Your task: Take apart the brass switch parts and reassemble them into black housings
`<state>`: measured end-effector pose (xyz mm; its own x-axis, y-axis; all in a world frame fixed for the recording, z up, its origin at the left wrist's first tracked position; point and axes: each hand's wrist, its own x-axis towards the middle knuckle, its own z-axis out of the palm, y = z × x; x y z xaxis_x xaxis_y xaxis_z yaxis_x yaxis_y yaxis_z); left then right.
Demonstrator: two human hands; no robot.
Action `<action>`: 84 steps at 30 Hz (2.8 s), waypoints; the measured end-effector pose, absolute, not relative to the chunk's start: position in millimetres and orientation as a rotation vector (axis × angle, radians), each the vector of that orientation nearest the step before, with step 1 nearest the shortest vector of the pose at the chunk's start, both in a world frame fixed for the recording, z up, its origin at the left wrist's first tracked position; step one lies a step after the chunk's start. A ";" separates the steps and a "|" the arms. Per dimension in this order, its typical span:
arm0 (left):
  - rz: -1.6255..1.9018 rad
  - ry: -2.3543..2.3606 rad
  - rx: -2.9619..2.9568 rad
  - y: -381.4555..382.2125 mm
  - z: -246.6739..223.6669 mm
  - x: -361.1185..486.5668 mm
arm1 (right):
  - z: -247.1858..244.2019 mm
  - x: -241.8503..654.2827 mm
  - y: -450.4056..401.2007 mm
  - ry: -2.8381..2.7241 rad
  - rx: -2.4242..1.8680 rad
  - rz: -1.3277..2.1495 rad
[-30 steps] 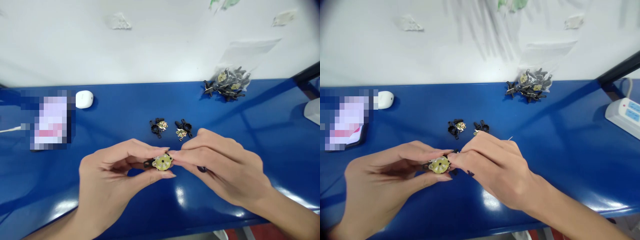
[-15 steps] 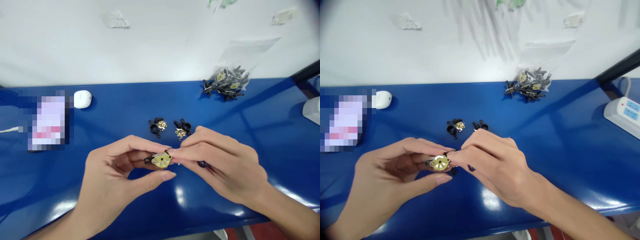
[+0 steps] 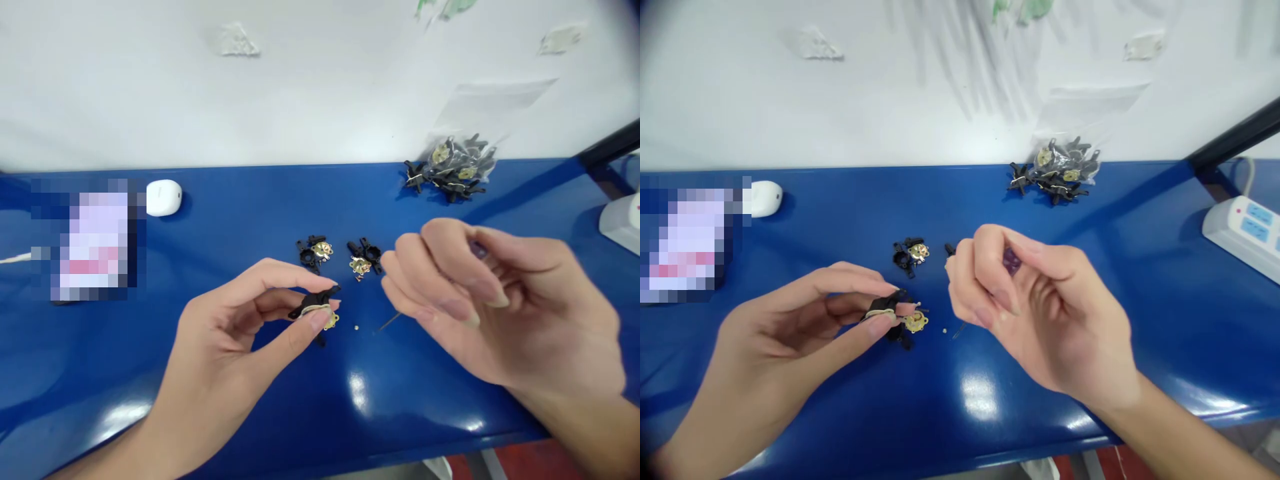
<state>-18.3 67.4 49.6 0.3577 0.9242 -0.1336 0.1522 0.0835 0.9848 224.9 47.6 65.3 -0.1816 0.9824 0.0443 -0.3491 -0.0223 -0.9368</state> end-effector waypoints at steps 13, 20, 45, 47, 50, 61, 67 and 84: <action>0.704 1.044 1.371 65.5 46.7 -21.7 | 55.2 217.2 44.7 -1.015 -0.806 1.574; 0.626 0.972 1.328 67.8 46.4 -23.9 | 54.5 222.5 44.9 -0.919 -0.746 1.666; 0.520 0.955 1.173 63.2 43.1 -16.8 | 52.2 231.4 45.4 -0.375 -0.204 1.830; 0.517 0.957 1.106 65.3 43.7 -16.9 | 53.2 231.6 44.2 -0.387 -0.206 1.827; 0.492 0.956 1.031 66.8 44.1 -17.3 | 55.4 230.1 43.0 -0.406 -0.227 1.820; 0.456 0.882 0.905 66.7 40.1 -18.8 | 58.3 227.9 40.1 -0.441 -0.366 1.738; 0.488 0.857 0.856 67.7 42.6 -15.6 | 57.9 227.8 39.3 -0.470 -0.397 1.721; 0.468 0.892 0.876 68.3 45.5 -17.3 | 58.8 226.1 39.1 -0.580 -0.449 1.665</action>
